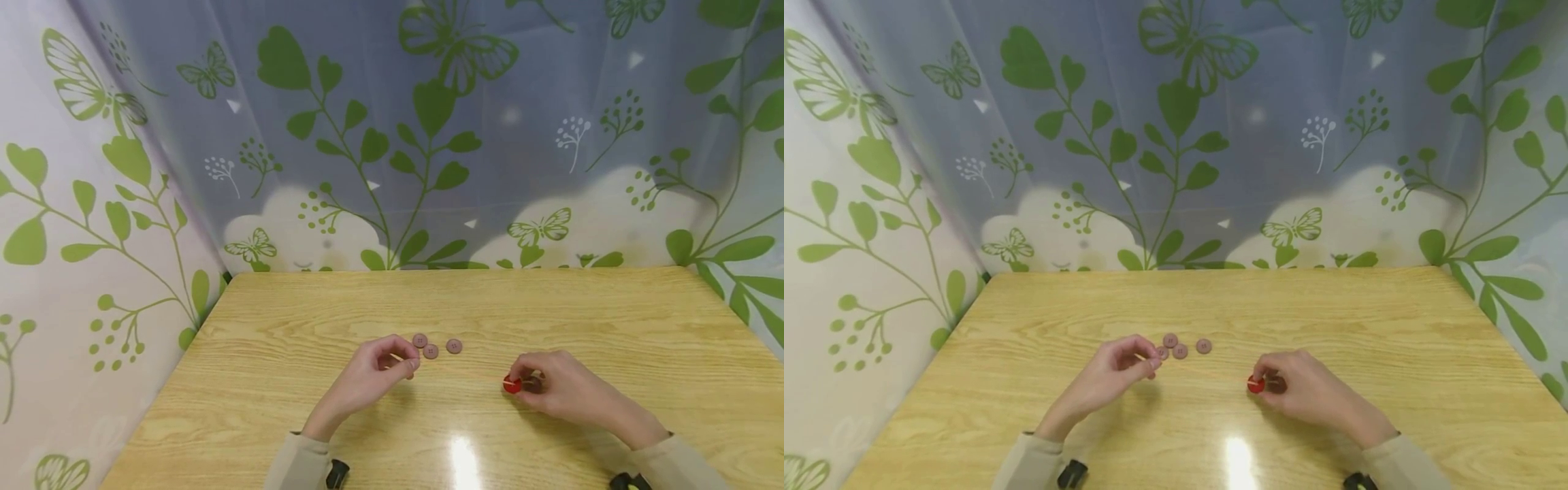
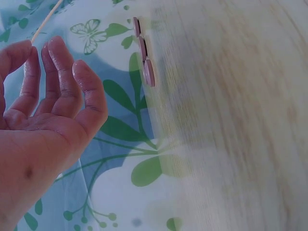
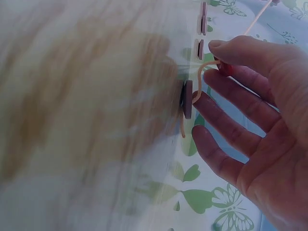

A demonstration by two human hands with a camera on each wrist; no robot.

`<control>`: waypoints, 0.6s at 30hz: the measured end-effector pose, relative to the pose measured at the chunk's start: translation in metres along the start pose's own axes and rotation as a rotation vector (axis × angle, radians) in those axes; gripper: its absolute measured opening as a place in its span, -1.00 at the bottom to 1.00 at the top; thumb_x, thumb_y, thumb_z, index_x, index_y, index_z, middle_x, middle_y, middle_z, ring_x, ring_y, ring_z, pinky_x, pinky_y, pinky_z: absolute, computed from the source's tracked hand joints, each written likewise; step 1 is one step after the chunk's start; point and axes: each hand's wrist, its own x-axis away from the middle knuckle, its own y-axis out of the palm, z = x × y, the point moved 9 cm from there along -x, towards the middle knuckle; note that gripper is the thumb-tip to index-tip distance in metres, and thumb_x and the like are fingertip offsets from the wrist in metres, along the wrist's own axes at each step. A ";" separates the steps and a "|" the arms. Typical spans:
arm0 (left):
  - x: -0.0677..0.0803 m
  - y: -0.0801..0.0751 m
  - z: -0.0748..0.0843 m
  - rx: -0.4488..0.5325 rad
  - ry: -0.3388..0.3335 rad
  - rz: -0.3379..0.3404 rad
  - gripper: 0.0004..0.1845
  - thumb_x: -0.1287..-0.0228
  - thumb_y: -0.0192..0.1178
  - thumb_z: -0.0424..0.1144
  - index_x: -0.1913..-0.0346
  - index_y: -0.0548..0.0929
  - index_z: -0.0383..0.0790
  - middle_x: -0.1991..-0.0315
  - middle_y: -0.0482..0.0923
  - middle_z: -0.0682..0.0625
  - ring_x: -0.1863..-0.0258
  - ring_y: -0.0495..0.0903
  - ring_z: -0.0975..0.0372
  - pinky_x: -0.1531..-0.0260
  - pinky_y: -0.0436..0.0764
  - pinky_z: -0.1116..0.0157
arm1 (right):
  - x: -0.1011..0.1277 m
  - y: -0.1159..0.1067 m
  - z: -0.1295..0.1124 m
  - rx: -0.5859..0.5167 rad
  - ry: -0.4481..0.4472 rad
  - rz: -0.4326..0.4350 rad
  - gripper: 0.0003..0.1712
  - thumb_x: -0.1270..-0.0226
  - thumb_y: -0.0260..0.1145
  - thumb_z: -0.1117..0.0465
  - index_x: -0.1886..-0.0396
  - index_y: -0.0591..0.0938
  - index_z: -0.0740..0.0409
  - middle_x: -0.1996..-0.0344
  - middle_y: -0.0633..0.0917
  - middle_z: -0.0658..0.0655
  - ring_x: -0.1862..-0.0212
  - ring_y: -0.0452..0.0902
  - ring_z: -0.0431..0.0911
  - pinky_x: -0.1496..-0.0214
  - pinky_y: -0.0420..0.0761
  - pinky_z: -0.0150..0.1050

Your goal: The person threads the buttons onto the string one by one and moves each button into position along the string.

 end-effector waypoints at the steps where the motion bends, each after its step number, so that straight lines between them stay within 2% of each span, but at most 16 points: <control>1: 0.000 0.000 0.000 0.002 -0.001 0.000 -0.87 -0.44 0.25 -0.20 0.06 0.68 -0.13 0.10 0.67 -0.01 0.18 0.69 0.23 0.11 0.63 0.31 | 0.000 0.000 0.000 0.003 0.003 -0.003 -0.76 -0.17 0.54 0.32 0.29 0.68 -0.08 0.35 0.76 -0.12 0.34 0.57 -0.44 0.37 0.64 -0.40; 12: 0.001 -0.002 -0.003 -0.008 -0.005 0.007 -0.84 -0.45 0.25 -0.19 0.05 0.68 -0.19 0.09 0.69 -0.02 0.19 0.69 0.23 0.11 0.64 0.30 | 0.001 0.000 0.005 0.060 0.023 -0.010 -0.77 -0.15 0.55 0.29 0.29 0.68 -0.09 0.35 0.76 -0.15 0.39 0.48 -0.41 0.38 0.53 -0.42; 18: 0.002 -0.004 -0.002 -0.013 -0.004 0.012 -0.81 -0.43 0.28 -0.18 0.06 0.69 -0.22 0.07 0.70 -0.13 0.19 0.70 0.19 0.10 0.65 0.30 | 0.000 0.002 0.009 0.062 0.048 -0.038 -0.78 -0.17 0.56 0.25 0.30 0.68 -0.11 0.34 0.74 -0.20 0.34 0.52 -0.41 0.32 0.57 -0.40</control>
